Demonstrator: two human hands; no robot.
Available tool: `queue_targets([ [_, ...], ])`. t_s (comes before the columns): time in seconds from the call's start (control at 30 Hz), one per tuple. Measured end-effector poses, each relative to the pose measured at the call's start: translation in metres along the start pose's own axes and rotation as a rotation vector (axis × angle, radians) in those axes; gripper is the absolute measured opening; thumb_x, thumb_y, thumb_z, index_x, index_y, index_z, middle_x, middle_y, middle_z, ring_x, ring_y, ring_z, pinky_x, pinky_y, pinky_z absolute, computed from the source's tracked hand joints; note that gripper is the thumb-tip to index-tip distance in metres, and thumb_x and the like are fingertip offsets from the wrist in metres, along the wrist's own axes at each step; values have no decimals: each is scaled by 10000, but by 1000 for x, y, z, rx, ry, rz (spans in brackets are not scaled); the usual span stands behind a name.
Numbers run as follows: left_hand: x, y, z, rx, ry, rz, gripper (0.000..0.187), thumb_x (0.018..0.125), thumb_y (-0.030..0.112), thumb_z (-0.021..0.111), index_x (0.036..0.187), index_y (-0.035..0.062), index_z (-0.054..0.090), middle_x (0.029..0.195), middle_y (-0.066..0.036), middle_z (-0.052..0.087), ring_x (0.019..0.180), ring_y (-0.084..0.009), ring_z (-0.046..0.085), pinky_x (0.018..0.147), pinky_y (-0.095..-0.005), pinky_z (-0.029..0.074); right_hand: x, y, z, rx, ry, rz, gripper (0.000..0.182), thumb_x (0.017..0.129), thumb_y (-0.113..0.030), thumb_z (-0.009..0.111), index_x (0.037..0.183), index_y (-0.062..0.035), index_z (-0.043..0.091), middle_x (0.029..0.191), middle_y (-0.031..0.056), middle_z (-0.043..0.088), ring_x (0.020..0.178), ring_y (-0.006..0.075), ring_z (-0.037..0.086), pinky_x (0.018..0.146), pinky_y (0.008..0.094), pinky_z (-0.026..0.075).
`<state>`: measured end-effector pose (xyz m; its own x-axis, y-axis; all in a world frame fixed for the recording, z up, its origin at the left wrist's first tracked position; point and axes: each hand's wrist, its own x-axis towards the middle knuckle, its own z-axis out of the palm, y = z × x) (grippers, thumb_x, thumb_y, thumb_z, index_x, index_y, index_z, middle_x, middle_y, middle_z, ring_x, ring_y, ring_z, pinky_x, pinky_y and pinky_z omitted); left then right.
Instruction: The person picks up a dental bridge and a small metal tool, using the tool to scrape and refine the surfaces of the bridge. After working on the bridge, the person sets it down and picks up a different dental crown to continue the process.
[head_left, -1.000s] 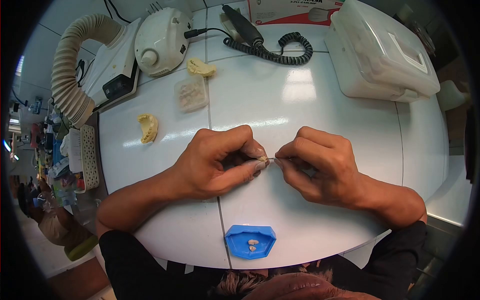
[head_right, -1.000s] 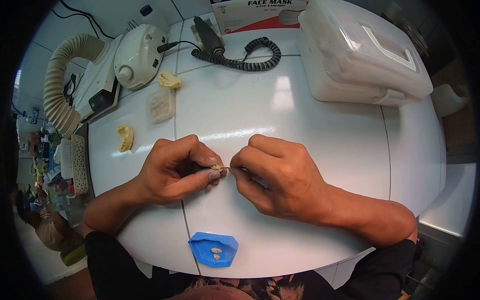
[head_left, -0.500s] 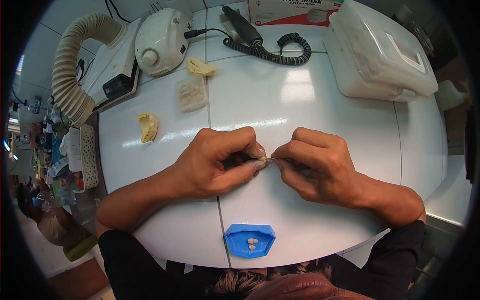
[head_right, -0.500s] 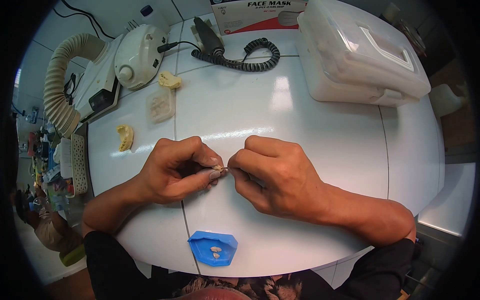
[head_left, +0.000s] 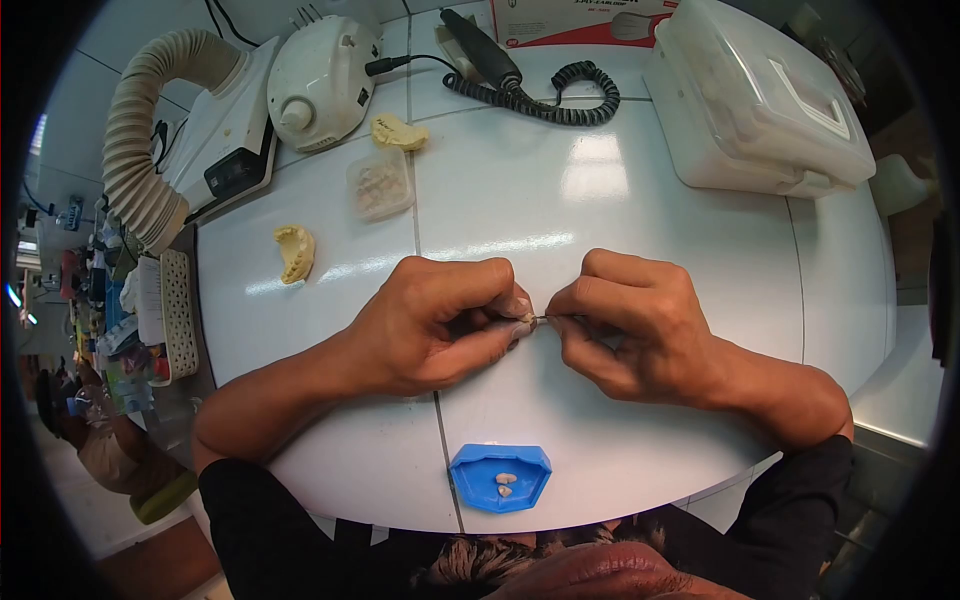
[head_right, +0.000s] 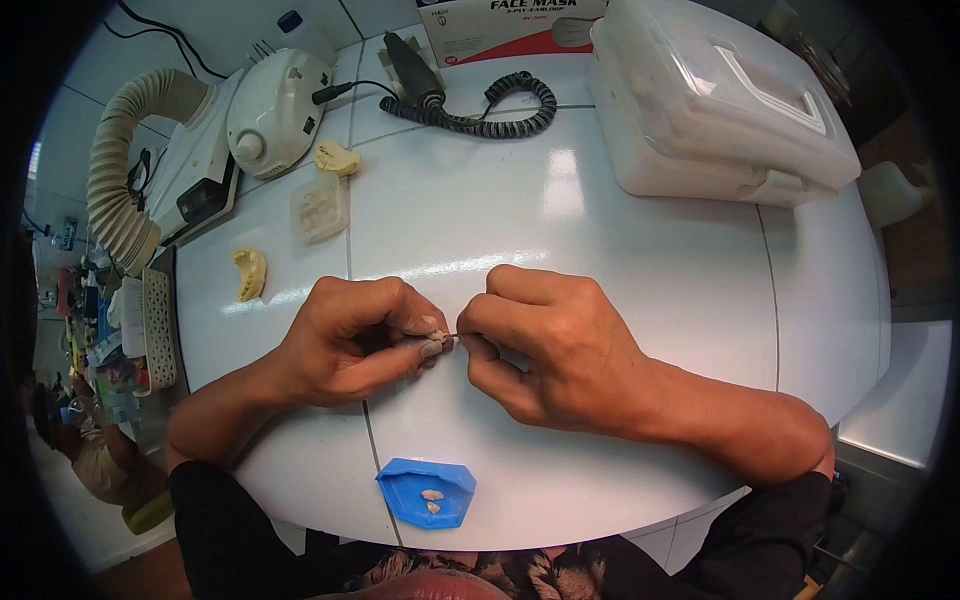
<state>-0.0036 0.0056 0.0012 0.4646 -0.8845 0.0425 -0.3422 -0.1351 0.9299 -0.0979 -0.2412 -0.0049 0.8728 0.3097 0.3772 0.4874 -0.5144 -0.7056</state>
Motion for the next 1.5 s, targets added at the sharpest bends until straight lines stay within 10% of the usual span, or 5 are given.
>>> queue_targets([
  [1.5, -1, -7, -1, -113, 26, 31, 84, 988, -63, 729, 988, -55, 645, 1029, -173, 813, 849, -158, 783, 736, -283, 633, 3, -1, -6, 94, -9, 84, 94, 843, 19, 765, 934, 7, 745, 790, 91, 634, 612, 212, 676, 533, 329, 526],
])
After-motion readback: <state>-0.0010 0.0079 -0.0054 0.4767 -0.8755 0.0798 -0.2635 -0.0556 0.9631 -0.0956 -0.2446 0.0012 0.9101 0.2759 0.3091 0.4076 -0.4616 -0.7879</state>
